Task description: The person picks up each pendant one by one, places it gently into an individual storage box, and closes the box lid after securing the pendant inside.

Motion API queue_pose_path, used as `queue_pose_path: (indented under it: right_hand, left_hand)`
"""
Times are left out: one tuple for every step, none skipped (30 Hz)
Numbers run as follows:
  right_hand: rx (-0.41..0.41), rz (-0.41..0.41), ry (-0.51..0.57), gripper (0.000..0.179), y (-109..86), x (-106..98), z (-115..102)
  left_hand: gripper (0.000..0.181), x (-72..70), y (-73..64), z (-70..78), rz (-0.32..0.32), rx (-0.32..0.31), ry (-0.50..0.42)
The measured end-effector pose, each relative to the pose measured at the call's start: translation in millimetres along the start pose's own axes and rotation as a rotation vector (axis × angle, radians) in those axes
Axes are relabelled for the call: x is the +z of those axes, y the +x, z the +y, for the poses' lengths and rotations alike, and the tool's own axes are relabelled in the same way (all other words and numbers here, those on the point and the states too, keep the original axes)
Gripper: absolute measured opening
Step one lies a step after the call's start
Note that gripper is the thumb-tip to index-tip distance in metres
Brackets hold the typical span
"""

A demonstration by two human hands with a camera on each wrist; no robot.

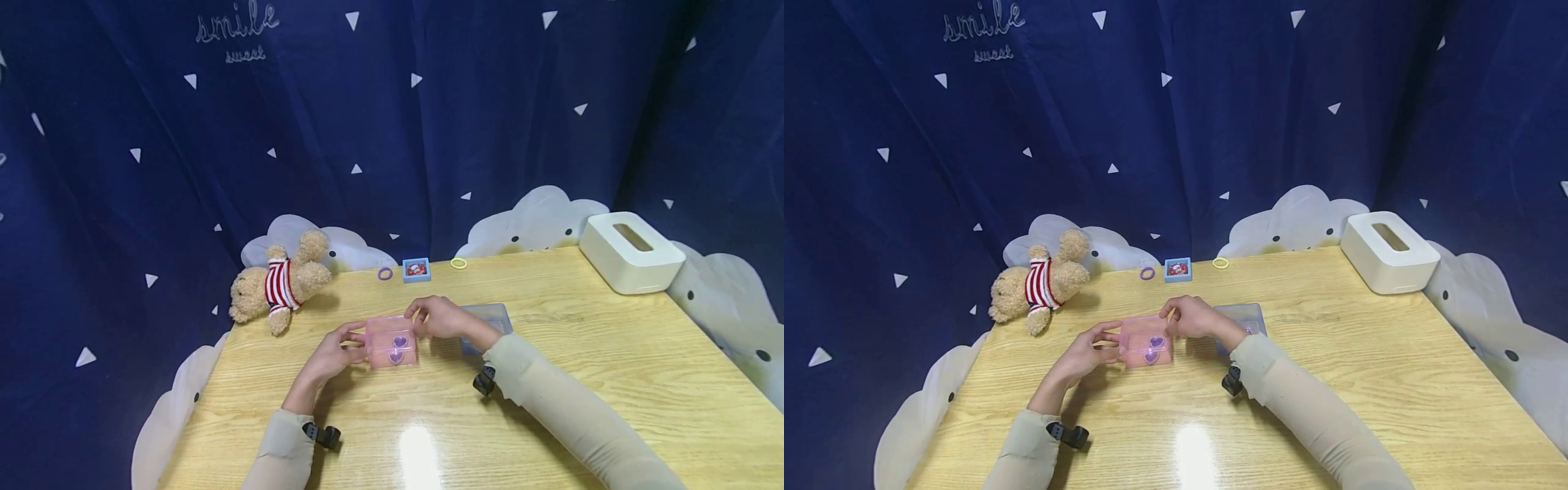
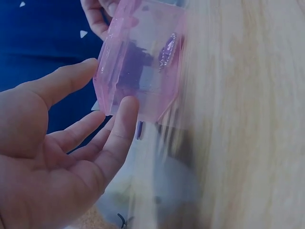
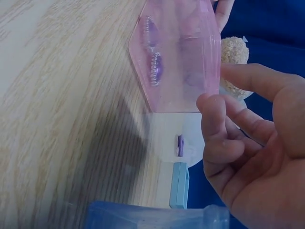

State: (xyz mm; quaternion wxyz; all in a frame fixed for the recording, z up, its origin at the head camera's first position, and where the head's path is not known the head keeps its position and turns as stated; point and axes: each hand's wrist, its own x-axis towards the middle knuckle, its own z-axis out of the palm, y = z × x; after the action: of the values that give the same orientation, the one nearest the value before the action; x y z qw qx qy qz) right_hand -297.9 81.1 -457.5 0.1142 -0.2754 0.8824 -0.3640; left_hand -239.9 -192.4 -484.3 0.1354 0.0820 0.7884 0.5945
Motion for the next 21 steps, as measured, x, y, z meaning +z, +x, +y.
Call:
queue_pose_path:
  right_hand:
    - [0.004, 0.0, 0.0, 0.034, -0.1, 0.4, 0.1]
    - [0.005, 0.001, 0.0, 0.034, -0.1, 0.7, 0.5]
    - [0.009, 0.001, -0.001, 0.034, -0.2, 1.1, 0.5]
    - [0.013, 0.001, -0.002, 0.034, -0.1, 1.2, 0.9]
    - [0.018, 0.002, -0.002, 0.035, -0.2, 1.2, 0.9]
    - [0.018, 0.004, -0.004, 0.035, -0.2, 1.2, 1.4]
    - [0.019, 0.006, -0.007, 0.035, 0.0, 1.2, 1.7]
    - [0.019, 0.008, -0.01, 0.035, 0.3, 1.4, 2.0]
    - [0.019, 0.009, -0.01, 0.035, 0.4, 1.4, 2.1]
    - [0.018, 0.01, -0.01, 0.035, 0.4, 1.6, 2.4]
    - [0.015, 0.011, -0.01, 0.036, 0.4, 1.7, 2.9]
    - [0.005, 0.014, -0.023, 0.035, 0.2, 1.7, 3.6]
    - [0.001, 0.019, -0.035, 0.035, 0.0, 1.5, 4.7]
    - [-0.005, 0.027, -0.042, 0.035, -0.8, 0.6, 5.6]
    - [-0.014, 0.037, -0.051, 0.034, -1.8, -0.7, 7.0]
    - [-0.022, 0.049, -0.059, 0.033, -3.0, -2.8, 8.3]
    - [-0.024, 0.059, -0.06, 0.032, -4.2, -5.3, 9.6]
    - [-0.026, 0.071, -0.061, 0.03, -5.7, -8.5, 10.7]
    - [-0.024, 0.079, -0.05, 0.029, -7.5, -12.1, 12.0]
    - [-0.021, 0.086, -0.039, 0.027, -9.4, -16.3, 13.1]
    - [-0.017, 0.09, -0.033, 0.025, -11.2, -20.6, 14.6]
  left_hand:
    - [0.061, 0.3, 0.1, -1.0, 0.003, -0.002, -0.002]
    - [0.061, 0.6, 0.2, -2.0, 0.006, -0.002, -0.004]
    - [0.062, 1.1, 0.3, -2.7, 0.009, -0.003, -0.005]
    - [0.062, 1.7, 0.5, -3.3, 0.014, -0.005, -0.007]
    - [0.062, 2.5, 0.7, -3.5, 0.021, -0.008, -0.009]
    - [0.062, 3.1, 0.7, -3.9, 0.025, -0.005, -0.008]
    - [0.062, 3.8, 0.9, -3.8, 0.03, -0.005, -0.006]
    - [0.063, 4.2, 1.0, -3.6, 0.036, -0.005, -0.004]
    - [0.062, 4.5, 1.1, -3.5, 0.04, -0.005, -0.002]
    - [0.062, 4.6, 1.2, -3.3, 0.044, -0.004, 0.001]
    - [0.061, 4.3, 1.1, -3.1, 0.047, -0.003, 0.006]
    - [0.059, 4.0, 0.9, -3.1, 0.047, 0.0, 0.012]
    - [0.057, 3.7, 0.5, -2.7, 0.05, -0.003, 0.014]
    - [0.054, 3.0, 0.2, -2.4, 0.056, -0.003, 0.024]
    - [0.051, 2.3, -0.1, -1.8, 0.064, 0.0, 0.034]
    - [0.048, 1.3, -0.5, -1.0, 0.075, 0.002, 0.042]
    - [0.045, 0.1, -1.4, 0.4, 0.088, 0.004, 0.05]
    - [0.042, -1.1, -1.9, 1.9, 0.104, 0.004, 0.06]
    - [0.04, -2.6, -2.4, 3.7, 0.122, 0.004, 0.075]
    - [0.039, -4.2, -2.6, 5.7, 0.137, 0.003, 0.09]
    - [0.038, -5.9, -3.0, 7.7, 0.15, 0.004, 0.105]
